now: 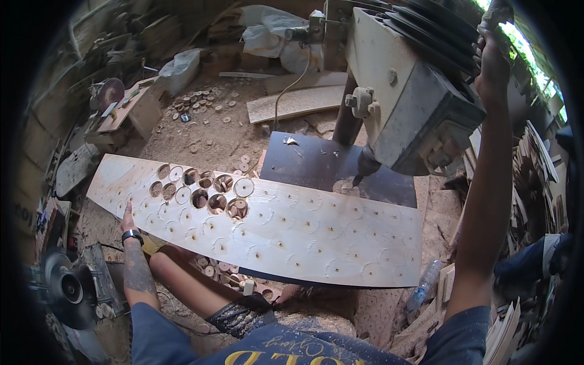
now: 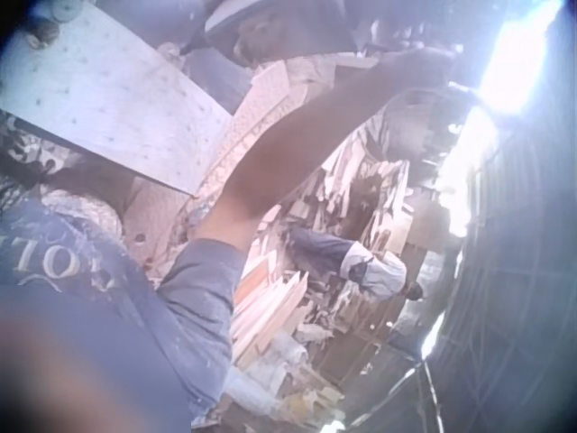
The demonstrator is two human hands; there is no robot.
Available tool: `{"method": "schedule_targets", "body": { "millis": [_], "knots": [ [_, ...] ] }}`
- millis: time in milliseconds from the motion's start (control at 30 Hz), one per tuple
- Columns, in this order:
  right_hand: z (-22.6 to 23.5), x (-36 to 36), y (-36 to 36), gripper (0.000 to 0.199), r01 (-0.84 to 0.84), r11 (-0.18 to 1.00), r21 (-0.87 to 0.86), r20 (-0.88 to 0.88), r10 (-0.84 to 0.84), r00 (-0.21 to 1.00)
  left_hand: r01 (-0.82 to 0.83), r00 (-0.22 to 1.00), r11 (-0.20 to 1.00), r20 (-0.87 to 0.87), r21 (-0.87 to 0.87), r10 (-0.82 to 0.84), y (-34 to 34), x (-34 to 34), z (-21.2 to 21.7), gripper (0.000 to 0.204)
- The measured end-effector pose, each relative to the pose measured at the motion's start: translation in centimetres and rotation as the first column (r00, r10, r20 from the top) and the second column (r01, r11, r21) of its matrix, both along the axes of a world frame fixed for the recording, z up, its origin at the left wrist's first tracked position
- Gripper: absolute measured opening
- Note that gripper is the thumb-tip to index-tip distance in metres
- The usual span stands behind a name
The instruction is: The person uses a drill press to cut multiple circular holes in a rectangular wooden board. They repeatedly position the board, lower the drill to cut each hole, and reposition the board to continue drilling across its surface.
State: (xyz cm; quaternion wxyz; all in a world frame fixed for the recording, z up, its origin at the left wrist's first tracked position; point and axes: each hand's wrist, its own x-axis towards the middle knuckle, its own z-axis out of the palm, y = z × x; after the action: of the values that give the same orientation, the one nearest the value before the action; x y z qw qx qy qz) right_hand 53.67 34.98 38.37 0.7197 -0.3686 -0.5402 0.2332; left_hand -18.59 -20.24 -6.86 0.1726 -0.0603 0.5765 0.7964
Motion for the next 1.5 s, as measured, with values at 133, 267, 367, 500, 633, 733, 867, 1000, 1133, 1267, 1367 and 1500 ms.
{"method": "schedule_targets", "body": {
  "millis": [133, 267, 367, 500, 633, 733, 867, 1000, 1133, 1267, 1367, 1500],
  "knots": [
    [-0.2, 1.6, -0.1, 0.031, -0.329, 0.944, 0.007, 0.000, 0.329, 0.944, 0.164, 0.985, 0.985, 0.052, 0.048, -0.166, 1.0, 0.6, 1.1, 0.065],
    [-0.5, 1.8, -0.3, 0.030, -0.300, 0.954, -0.008, -0.076, 0.298, 0.952, 0.344, 0.924, 0.938, 0.165, 0.033, -0.345, -0.3, 0.7, 3.6, 0.074],
    [-0.8, 1.3, -0.5, 0.035, -0.285, 0.957, 0.055, -0.111, 0.289, 0.951, 0.264, 0.954, 0.962, 0.167, -0.065, -0.250, -1.5, 1.1, 3.7, 0.070],
    [-0.8, 0.5, -0.6, 0.031, -0.238, 0.971, 0.013, -0.129, 0.238, 0.963, 0.173, 0.972, 0.985, 0.158, 0.006, -0.172, -1.8, 0.9, 2.8, 0.070],
    [-0.9, 0.4, -0.7, 0.031, -0.246, 0.969, 0.027, -0.143, 0.247, 0.959, 0.182, 0.981, 0.983, 0.065, 0.016, -0.183, -1.6, 1.2, 2.7, 0.066],
    [-1.2, 0.7, -0.9, 0.031, -0.259, 0.965, 0.035, -0.138, 0.261, 0.955, 0.145, 0.989, 0.989, 0.024, 0.021, -0.145, -1.8, 2.5, 2.8, 0.068],
    [-0.9, 0.8, -1.4, 0.033, -0.255, 0.967, 0.022, -0.129, 0.256, 0.958, 0.172, 0.984, 0.985, 0.042, 0.000, -0.172, -2.2, 3.3, 3.2, 0.067],
    [-0.7, 1.2, -0.9, 0.035, -0.219, 0.976, -0.011, -0.128, 0.216, 0.968, 0.178, 0.983, 0.984, 0.040, -0.001, -0.178, -1.7, 2.2, 3.2, 0.067],
    [-1.0, 1.9, 1.9, 0.028, -0.250, 0.968, 0.006, -0.094, 0.250, 0.964, 0.156, 0.979, 0.985, 0.142, -0.073, -0.145, -1.6, 1.8, 2.9, 0.069],
    [0.1, 1.6, 7.1, 0.022, -0.070, 0.992, -0.106, 0.048, 0.075, 0.996, 0.216, 0.974, 0.976, 0.068, 0.005, -0.216, -1.0, 2.7, 3.8, 0.070],
    [-1.4, 2.8, 9.4, 0.023, -0.276, 0.961, -0.029, 0.136, 0.277, 0.951, 0.214, 0.974, 0.974, 0.055, 0.070, -0.218, -1.0, 3.8, 4.0, 0.071],
    [-3.0, 5.2, 12.1, 0.026, -0.482, 0.876, -0.010, 0.254, 0.469, 0.846, 0.166, 0.984, 0.986, 0.065, 0.032, -0.168, -1.2, 3.4, 3.8, 0.073]
  ]
}}
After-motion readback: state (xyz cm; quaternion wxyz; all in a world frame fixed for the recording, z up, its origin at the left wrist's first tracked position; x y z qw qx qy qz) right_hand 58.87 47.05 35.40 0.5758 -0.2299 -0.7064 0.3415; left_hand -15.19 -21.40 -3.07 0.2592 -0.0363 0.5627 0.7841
